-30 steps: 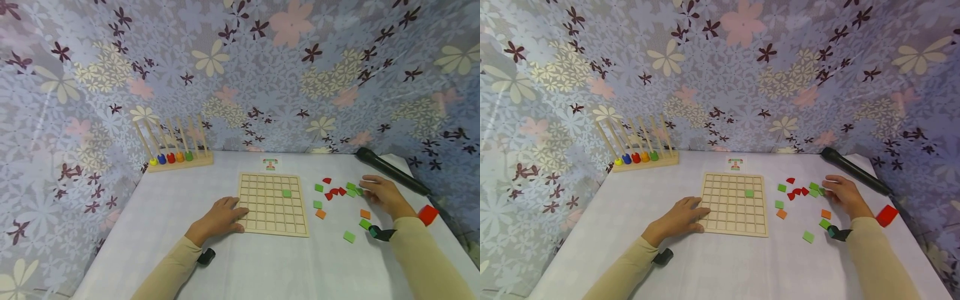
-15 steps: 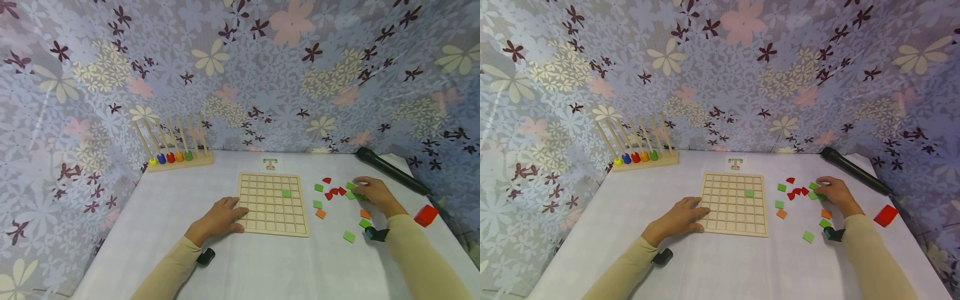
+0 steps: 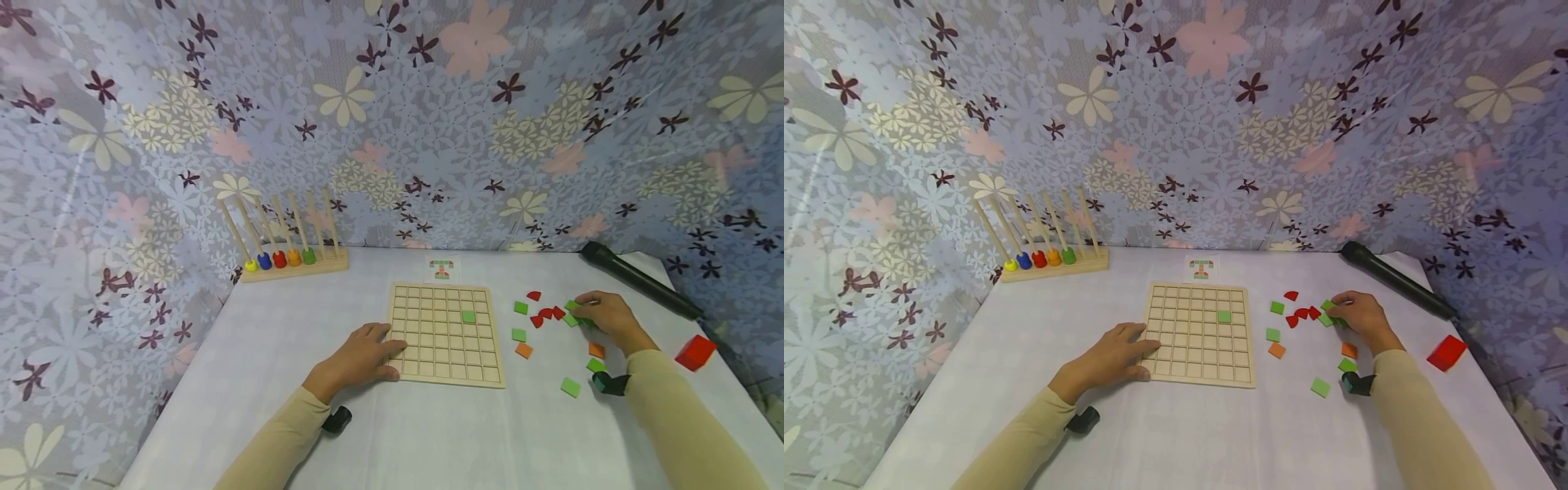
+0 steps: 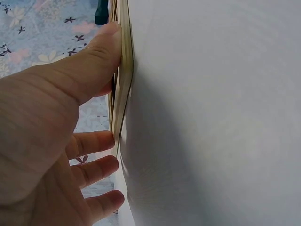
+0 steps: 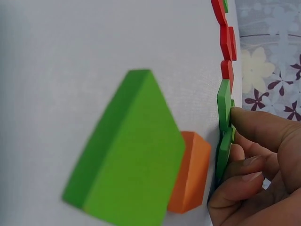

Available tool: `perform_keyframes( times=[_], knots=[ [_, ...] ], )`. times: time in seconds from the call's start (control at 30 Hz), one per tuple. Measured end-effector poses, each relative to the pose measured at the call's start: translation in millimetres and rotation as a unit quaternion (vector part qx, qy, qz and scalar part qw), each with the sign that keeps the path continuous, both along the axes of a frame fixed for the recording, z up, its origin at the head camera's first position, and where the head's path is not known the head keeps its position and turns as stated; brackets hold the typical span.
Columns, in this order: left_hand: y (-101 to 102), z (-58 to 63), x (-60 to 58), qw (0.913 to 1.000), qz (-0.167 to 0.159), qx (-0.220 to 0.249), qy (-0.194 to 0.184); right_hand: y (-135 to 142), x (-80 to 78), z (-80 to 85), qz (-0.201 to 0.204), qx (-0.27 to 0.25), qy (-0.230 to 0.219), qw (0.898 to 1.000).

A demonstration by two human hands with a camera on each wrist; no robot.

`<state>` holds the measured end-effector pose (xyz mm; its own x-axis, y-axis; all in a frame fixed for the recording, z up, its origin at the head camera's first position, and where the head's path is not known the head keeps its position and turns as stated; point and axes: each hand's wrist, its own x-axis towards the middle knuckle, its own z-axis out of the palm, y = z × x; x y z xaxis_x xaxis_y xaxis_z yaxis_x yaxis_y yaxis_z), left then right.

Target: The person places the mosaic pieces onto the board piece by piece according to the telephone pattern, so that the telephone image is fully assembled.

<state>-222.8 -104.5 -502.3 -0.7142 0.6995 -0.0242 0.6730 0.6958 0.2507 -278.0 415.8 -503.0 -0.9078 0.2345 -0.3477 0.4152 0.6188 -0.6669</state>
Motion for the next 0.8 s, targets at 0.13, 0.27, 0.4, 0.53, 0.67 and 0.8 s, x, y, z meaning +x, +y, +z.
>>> perform_keyframes(
  times=[0.13,0.27,0.4,0.53,0.67,0.8],
  knots=[
    [-0.2,0.9,0.0,1.0000,-0.002,0.001,-0.001,-1.4,0.0,-0.2,0.000,0.002,-0.002,1.000],
    [-0.3,1.4,-0.2,1.0000,-0.002,0.002,-0.003,-0.8,1.0,1.8,-0.001,0.003,0.007,1.000],
    [-0.2,-0.6,-0.8,1.0000,0.001,-0.003,-0.004,9.4,5.7,6.0,-0.026,0.010,0.062,0.998],
    [0.1,-1.6,-1.1,0.9999,0.004,-0.004,-0.010,26.4,10.4,6.8,-0.079,0.014,0.102,0.992],
    [0.3,-2.2,-1.5,0.9999,0.008,-0.005,-0.012,37.9,12.2,5.7,-0.118,-0.019,0.085,0.989],
    [-0.2,-3.4,-2.1,0.9999,0.007,-0.004,-0.013,40.6,11.8,4.2,-0.143,-0.044,0.059,0.987]
  ],
)
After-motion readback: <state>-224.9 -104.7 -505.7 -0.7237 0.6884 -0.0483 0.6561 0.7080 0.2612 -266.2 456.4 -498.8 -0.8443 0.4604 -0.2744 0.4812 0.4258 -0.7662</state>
